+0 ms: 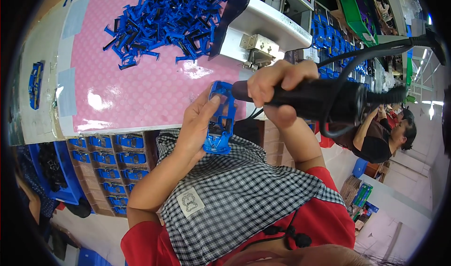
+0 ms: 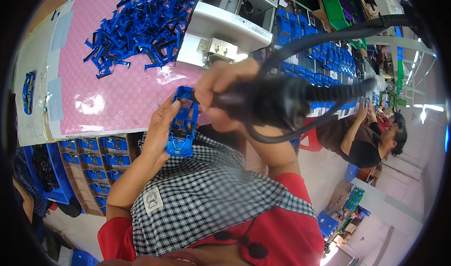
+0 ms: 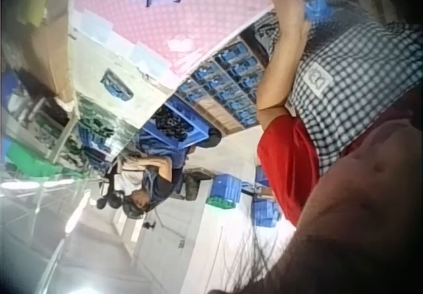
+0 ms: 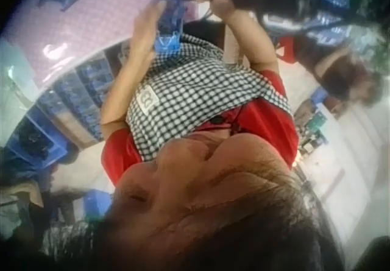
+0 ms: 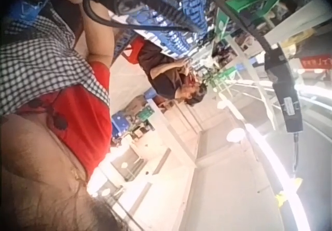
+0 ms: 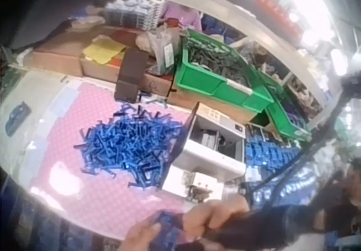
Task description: The person assembles small toy car models by hand at a factory workbench, using an electric screwdriver to attach plastic parts to toy car shells.
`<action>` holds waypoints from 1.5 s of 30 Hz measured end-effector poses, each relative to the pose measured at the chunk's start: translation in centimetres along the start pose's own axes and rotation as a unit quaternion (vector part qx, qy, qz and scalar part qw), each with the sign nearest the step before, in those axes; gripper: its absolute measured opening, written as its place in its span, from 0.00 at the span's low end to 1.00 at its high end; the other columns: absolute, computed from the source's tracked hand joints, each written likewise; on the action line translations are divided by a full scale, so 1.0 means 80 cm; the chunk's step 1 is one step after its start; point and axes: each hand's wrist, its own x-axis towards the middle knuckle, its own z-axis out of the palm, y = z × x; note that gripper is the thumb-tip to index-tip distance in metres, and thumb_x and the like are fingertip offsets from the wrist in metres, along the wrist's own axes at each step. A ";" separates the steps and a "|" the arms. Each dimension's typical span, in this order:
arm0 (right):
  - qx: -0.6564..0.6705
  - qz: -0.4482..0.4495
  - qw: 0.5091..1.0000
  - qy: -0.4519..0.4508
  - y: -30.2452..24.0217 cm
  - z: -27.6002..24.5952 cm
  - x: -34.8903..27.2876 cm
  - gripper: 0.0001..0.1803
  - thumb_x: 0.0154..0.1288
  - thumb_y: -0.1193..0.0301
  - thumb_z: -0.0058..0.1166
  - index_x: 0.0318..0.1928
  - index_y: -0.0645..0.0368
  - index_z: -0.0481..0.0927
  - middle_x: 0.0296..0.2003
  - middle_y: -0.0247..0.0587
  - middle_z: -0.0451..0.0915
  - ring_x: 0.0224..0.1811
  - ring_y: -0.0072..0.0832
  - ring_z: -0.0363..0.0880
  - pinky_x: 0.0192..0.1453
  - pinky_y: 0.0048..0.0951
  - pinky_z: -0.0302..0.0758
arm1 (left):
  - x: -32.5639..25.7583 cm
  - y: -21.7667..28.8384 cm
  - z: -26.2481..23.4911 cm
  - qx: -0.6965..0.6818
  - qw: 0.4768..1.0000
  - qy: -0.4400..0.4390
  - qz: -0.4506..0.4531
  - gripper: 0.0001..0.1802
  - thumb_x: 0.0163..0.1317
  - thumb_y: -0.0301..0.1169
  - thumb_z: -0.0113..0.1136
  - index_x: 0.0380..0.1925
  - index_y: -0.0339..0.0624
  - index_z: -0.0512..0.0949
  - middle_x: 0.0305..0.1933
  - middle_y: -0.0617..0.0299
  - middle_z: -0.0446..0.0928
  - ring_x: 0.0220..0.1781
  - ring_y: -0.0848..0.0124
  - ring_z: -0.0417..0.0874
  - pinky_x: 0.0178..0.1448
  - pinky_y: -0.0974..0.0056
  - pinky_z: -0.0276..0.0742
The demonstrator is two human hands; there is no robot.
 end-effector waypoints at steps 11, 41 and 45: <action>-0.101 -0.210 0.969 0.084 -0.066 -0.023 0.025 0.27 0.60 0.47 0.57 0.45 0.50 0.62 0.27 0.37 0.68 0.20 0.26 0.71 0.30 0.32 0.74 | -0.004 0.006 0.005 -0.016 1.000 -0.026 0.000 0.21 0.69 0.38 0.49 0.58 0.39 0.67 0.43 0.56 0.79 0.34 0.73 0.82 0.34 0.70 0.80; -0.064 0.000 0.992 0.112 0.002 0.017 0.018 0.26 0.60 0.60 0.61 0.44 0.54 0.56 0.29 0.40 0.69 0.24 0.24 0.71 0.33 0.31 0.75 | -0.001 0.002 0.000 -0.017 0.999 -0.021 -0.018 0.23 0.69 0.39 0.48 0.61 0.41 0.66 0.38 0.61 0.79 0.33 0.77 0.81 0.36 0.70 0.82; -0.107 -0.009 0.991 0.082 0.007 0.012 0.018 0.24 0.60 0.62 0.60 0.43 0.54 0.57 0.28 0.40 0.70 0.23 0.23 0.71 0.30 0.29 0.74 | -0.003 0.001 0.003 -0.014 0.999 -0.020 -0.025 0.23 0.70 0.39 0.48 0.61 0.42 0.67 0.37 0.62 0.78 0.32 0.77 0.80 0.35 0.71 0.82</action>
